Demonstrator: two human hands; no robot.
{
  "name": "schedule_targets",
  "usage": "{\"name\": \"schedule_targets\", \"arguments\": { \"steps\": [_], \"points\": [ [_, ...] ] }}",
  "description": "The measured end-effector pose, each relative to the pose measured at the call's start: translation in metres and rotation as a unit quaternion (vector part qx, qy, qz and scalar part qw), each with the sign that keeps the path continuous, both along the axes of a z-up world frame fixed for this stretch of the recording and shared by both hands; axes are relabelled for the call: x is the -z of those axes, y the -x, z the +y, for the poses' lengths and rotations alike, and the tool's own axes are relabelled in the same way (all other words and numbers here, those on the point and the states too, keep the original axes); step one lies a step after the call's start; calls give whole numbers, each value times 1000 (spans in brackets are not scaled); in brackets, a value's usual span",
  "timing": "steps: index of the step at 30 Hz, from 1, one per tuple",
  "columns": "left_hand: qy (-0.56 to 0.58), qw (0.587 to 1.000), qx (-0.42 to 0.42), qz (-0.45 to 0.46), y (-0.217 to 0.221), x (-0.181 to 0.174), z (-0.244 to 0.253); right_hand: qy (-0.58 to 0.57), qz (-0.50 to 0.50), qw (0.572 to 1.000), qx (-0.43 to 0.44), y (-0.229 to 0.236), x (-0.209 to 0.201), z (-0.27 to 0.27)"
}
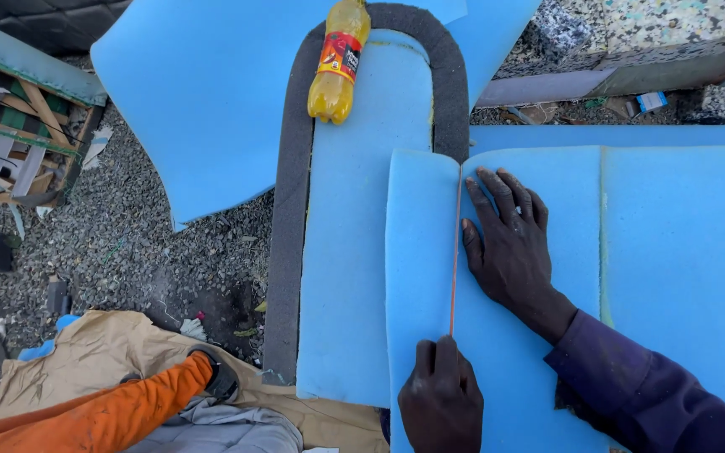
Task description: Measuring, cutting, and applying adhesive to foam padding to attach it to a sofa frame.
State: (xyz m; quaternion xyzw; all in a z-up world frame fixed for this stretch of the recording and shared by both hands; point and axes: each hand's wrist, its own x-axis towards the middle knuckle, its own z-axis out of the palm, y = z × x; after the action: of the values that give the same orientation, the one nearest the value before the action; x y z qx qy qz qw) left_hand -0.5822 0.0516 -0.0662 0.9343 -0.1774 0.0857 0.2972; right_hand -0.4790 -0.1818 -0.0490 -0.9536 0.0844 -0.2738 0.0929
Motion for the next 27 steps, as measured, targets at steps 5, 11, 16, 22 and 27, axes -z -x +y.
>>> {"name": "schedule_targets", "arguments": {
  "steps": [5,11,16,22,27],
  "points": [
    [26,997,-30,62,64,29,35,-20,-9,1000,-9,0,0,-1],
    [110,988,-51,100,55,3,25,-332,30,942,-34,50,-82,45],
    [117,993,23,21,-20,-8,-15,-229,54,971,-40,35,-44,10],
    [112,993,32,0,-66,9,-51,-61,37,995,-71,-23,-8,-57],
    [92,994,49,-15,-66,9,-53,-8,-2,996,-91,-18,-5,-52]
  ]
}}
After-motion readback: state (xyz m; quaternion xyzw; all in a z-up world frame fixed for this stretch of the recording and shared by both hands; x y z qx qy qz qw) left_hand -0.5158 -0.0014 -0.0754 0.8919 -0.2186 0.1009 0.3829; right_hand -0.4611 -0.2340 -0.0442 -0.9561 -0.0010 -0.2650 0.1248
